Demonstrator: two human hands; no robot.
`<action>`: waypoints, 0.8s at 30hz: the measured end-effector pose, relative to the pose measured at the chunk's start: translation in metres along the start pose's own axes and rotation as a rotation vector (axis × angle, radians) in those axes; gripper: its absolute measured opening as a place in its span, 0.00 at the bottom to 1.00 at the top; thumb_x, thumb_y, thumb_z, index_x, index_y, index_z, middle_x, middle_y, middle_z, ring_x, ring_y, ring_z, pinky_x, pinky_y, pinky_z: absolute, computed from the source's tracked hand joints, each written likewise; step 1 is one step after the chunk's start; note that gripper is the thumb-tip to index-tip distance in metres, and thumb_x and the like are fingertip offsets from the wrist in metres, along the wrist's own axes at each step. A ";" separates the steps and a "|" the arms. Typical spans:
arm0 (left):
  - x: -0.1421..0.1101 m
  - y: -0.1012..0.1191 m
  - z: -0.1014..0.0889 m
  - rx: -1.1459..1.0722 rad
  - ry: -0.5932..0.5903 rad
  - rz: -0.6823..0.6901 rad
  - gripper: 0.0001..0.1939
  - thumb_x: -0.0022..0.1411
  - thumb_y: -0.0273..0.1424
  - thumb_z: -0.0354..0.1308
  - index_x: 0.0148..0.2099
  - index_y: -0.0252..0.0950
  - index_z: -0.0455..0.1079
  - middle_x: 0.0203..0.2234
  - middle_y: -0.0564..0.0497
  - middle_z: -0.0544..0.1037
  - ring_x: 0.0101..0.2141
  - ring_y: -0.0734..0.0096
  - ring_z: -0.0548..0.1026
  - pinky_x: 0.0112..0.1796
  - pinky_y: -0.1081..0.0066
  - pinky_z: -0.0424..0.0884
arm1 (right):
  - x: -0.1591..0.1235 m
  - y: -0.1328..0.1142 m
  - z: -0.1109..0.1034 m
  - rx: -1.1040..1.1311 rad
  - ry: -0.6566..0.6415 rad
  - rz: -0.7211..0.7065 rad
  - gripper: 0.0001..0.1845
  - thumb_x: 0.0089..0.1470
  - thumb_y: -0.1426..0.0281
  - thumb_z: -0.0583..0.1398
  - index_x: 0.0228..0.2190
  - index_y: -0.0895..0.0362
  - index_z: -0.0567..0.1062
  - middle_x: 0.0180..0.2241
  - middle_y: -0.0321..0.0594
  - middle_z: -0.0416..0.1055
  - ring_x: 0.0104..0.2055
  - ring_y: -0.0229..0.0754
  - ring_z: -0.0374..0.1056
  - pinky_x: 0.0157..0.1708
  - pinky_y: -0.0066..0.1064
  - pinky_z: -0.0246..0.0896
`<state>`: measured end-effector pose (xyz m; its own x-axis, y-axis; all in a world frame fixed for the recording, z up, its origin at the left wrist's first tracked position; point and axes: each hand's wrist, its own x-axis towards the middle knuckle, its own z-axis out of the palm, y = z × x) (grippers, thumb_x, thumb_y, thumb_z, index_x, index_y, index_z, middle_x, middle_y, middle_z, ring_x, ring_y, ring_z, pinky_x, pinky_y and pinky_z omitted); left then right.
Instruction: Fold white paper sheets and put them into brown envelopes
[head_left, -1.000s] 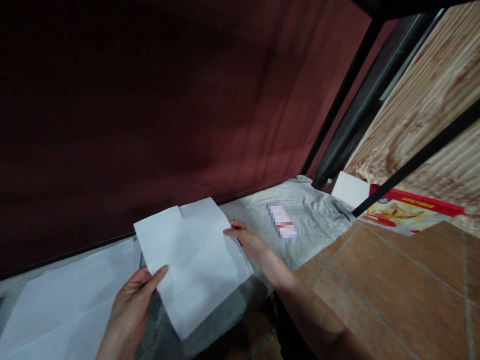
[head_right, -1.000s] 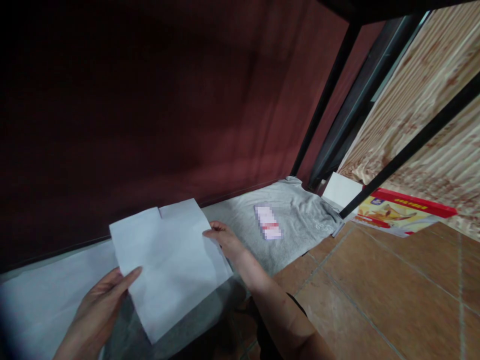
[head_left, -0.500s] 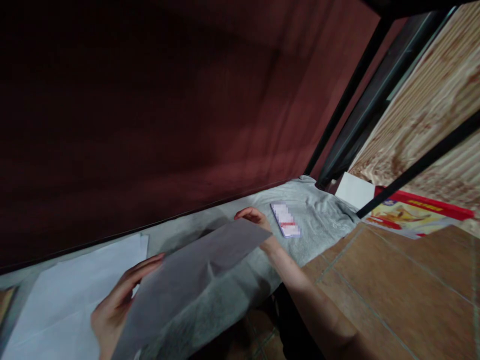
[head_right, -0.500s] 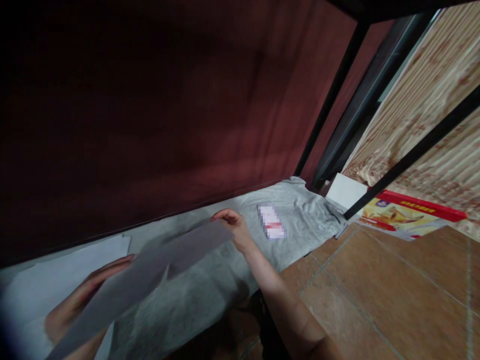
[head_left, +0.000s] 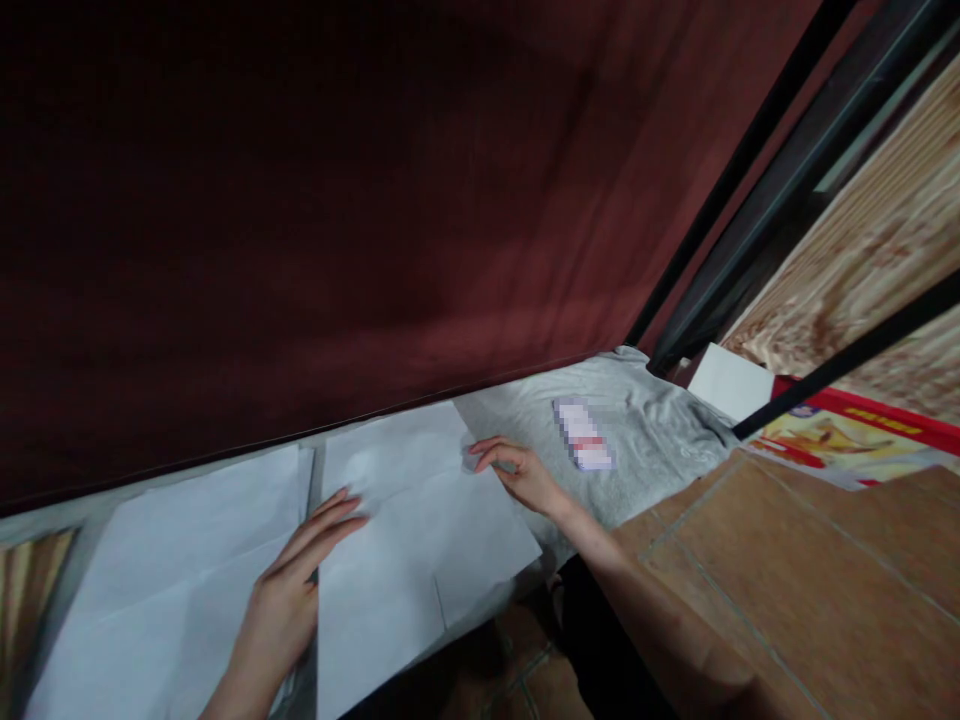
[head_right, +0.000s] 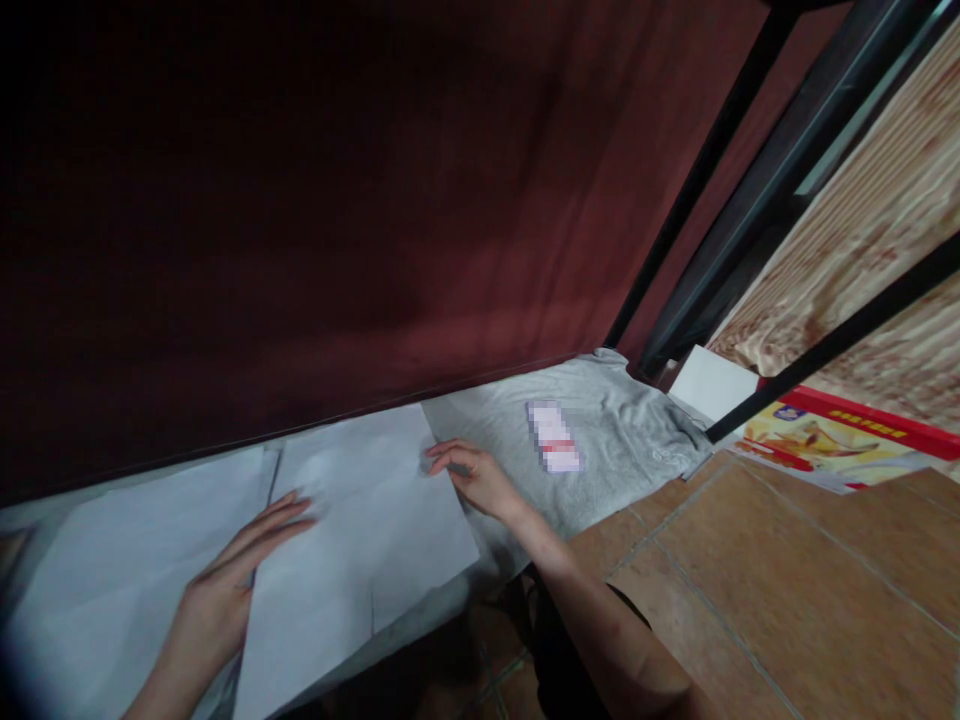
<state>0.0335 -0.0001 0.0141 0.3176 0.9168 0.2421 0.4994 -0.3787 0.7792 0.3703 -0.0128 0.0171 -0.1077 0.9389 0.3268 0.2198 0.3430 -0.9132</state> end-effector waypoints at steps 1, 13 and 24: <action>-0.001 -0.007 0.002 0.028 -0.054 0.002 0.15 0.56 0.34 0.58 0.45 0.44 0.80 0.54 0.49 0.77 0.60 0.54 0.70 0.64 0.57 0.61 | -0.004 0.006 0.001 -0.074 -0.038 -0.009 0.09 0.63 0.67 0.59 0.35 0.51 0.80 0.48 0.41 0.76 0.54 0.45 0.70 0.58 0.42 0.61; -0.019 -0.034 0.022 0.277 -0.408 0.098 0.26 0.60 0.26 0.56 0.60 0.45 0.72 0.66 0.50 0.65 0.66 0.58 0.61 0.64 0.53 0.61 | -0.040 0.021 0.005 -0.656 -0.614 -0.087 0.33 0.50 0.80 0.61 0.58 0.51 0.73 0.66 0.42 0.62 0.68 0.47 0.54 0.67 0.44 0.48; -0.019 -0.036 0.005 0.236 -0.573 0.060 0.26 0.58 0.34 0.63 0.59 0.50 0.72 0.65 0.53 0.67 0.66 0.53 0.60 0.63 0.50 0.60 | -0.048 0.017 0.004 -0.584 -0.628 -0.022 0.33 0.50 0.81 0.60 0.56 0.50 0.74 0.63 0.39 0.66 0.65 0.43 0.61 0.66 0.40 0.52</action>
<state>0.0138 -0.0042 -0.0218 0.6998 0.7044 -0.1183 0.6113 -0.5049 0.6094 0.3759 -0.0520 -0.0152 -0.5973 0.8020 -0.0094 0.6564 0.4820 -0.5804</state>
